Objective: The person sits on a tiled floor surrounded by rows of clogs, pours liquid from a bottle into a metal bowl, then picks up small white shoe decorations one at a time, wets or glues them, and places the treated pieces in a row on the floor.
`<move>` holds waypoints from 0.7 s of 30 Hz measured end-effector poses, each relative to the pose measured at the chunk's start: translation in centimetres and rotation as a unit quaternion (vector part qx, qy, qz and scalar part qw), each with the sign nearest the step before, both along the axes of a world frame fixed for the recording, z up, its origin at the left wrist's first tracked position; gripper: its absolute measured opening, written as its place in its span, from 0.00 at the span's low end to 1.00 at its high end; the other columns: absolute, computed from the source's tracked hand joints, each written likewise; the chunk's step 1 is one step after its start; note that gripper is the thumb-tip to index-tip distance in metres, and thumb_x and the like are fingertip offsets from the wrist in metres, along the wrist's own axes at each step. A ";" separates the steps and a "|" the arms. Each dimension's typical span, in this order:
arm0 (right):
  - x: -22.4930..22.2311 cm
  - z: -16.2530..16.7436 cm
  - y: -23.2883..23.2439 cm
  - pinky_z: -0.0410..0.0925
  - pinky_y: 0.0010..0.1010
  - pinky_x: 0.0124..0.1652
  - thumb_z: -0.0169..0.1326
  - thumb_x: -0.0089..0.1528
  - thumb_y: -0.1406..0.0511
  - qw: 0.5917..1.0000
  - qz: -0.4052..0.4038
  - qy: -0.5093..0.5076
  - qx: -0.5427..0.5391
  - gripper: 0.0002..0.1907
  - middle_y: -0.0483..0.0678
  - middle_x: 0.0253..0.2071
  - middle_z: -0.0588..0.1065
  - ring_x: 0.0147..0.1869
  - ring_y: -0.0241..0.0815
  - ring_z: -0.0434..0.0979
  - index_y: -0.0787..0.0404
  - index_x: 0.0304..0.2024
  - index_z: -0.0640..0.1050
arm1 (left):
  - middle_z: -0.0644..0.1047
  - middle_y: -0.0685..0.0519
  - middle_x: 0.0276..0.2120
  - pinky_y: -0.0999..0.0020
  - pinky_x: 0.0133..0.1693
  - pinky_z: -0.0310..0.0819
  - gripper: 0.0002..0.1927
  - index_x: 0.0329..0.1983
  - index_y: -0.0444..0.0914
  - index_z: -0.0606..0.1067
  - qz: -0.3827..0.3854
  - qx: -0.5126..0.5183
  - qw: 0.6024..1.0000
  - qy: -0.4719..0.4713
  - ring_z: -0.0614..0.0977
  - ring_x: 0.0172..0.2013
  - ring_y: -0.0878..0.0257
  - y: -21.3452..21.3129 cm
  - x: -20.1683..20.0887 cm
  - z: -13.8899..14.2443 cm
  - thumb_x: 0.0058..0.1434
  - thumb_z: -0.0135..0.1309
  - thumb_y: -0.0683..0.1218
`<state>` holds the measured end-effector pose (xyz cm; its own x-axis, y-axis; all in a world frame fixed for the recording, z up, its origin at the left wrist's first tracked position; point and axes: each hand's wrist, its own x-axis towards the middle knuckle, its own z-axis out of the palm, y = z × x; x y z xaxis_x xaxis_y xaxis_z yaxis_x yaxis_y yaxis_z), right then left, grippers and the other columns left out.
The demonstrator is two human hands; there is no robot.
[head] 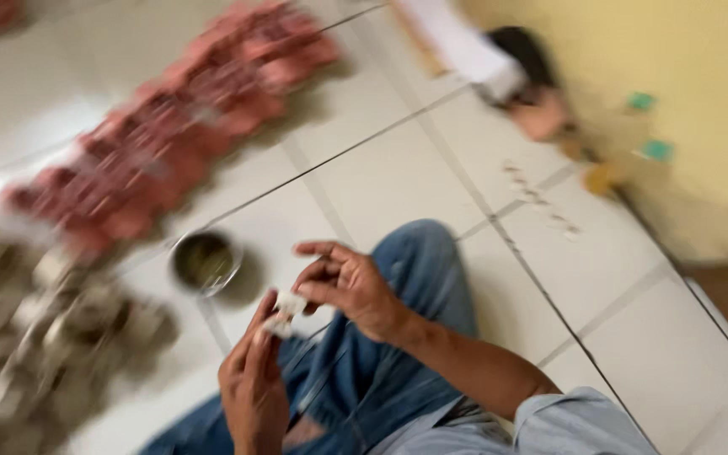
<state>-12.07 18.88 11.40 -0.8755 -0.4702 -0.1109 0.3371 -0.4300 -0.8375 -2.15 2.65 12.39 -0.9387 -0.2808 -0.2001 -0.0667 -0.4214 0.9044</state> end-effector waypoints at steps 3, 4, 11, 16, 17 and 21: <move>0.2 1.2 4.8 0.76 0.31 0.46 0.57 0.67 0.72 0.998 -0.058 -0.011 -0.014 0.22 0.52 0.45 0.79 0.46 0.38 0.80 0.71 0.63 0.71 | 0.72 0.37 0.66 0.58 0.63 0.68 0.20 0.58 0.22 0.73 -0.040 0.037 0.998 0.016 0.76 0.61 0.53 3.8 -1.8 -0.8 0.71 0.43 0.42; 0.1 1.6 6.3 0.76 0.31 0.46 0.57 0.67 0.71 0.997 -0.076 -0.015 -0.022 0.21 0.52 0.45 0.80 0.46 0.39 0.81 0.71 0.62 0.72 | 0.72 0.36 0.65 0.55 0.64 0.68 0.20 0.59 0.21 0.72 -0.051 0.041 0.998 0.017 0.76 0.61 0.52 5.1 -2.6 -1.1 0.70 0.43 0.42; 2.1 1.2 16.9 0.76 0.34 0.53 0.59 0.64 0.74 0.980 -0.196 0.027 0.006 0.22 0.53 0.47 0.80 0.52 0.40 0.81 0.72 0.60 0.72 | 0.79 0.40 0.62 0.59 0.75 0.36 0.20 0.62 0.26 0.76 -0.230 -0.142 0.958 0.095 0.79 0.61 0.54 14.3 -5.3 -2.1 0.73 0.45 0.42; 2.2 -6.9 29.2 0.78 0.31 0.46 0.58 0.62 0.73 0.922 -0.326 0.033 0.207 0.21 0.51 0.41 0.80 0.43 0.40 0.84 0.69 0.59 0.72 | 0.74 0.49 0.64 0.55 0.63 0.66 0.22 0.64 0.32 0.71 -0.334 -0.044 0.942 0.015 0.79 0.59 0.58 17.2 -6.2 -2.1 0.68 0.46 0.44; 1.9 -9.1 32.0 0.78 0.30 0.45 0.59 0.62 0.74 0.891 -0.355 0.018 0.282 0.21 0.51 0.40 0.81 0.43 0.38 0.83 0.69 0.58 0.73 | 0.76 0.48 0.63 0.55 0.62 0.68 0.22 0.64 0.33 0.72 -0.329 -0.063 0.942 0.003 0.80 0.58 0.58 17.4 -6.2 -2.2 0.68 0.46 0.44; 3.0 -16.9 42.1 0.75 0.27 0.37 0.59 0.61 0.75 0.811 -0.389 -0.038 0.435 0.20 0.51 0.37 0.82 0.37 0.38 0.82 0.67 0.55 0.74 | 0.80 0.45 0.58 0.58 0.62 0.71 0.21 0.62 0.32 0.74 -0.316 -0.132 0.939 -0.021 0.84 0.54 0.57 17.3 -6.4 -3.3 0.69 0.45 0.44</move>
<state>-9.11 60.93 -5.46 -0.8445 0.5068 -0.1729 0.3125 0.2042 -0.9277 -8.57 19.94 9.14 -0.9277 0.2847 -0.2416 -0.2652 -0.0471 0.9630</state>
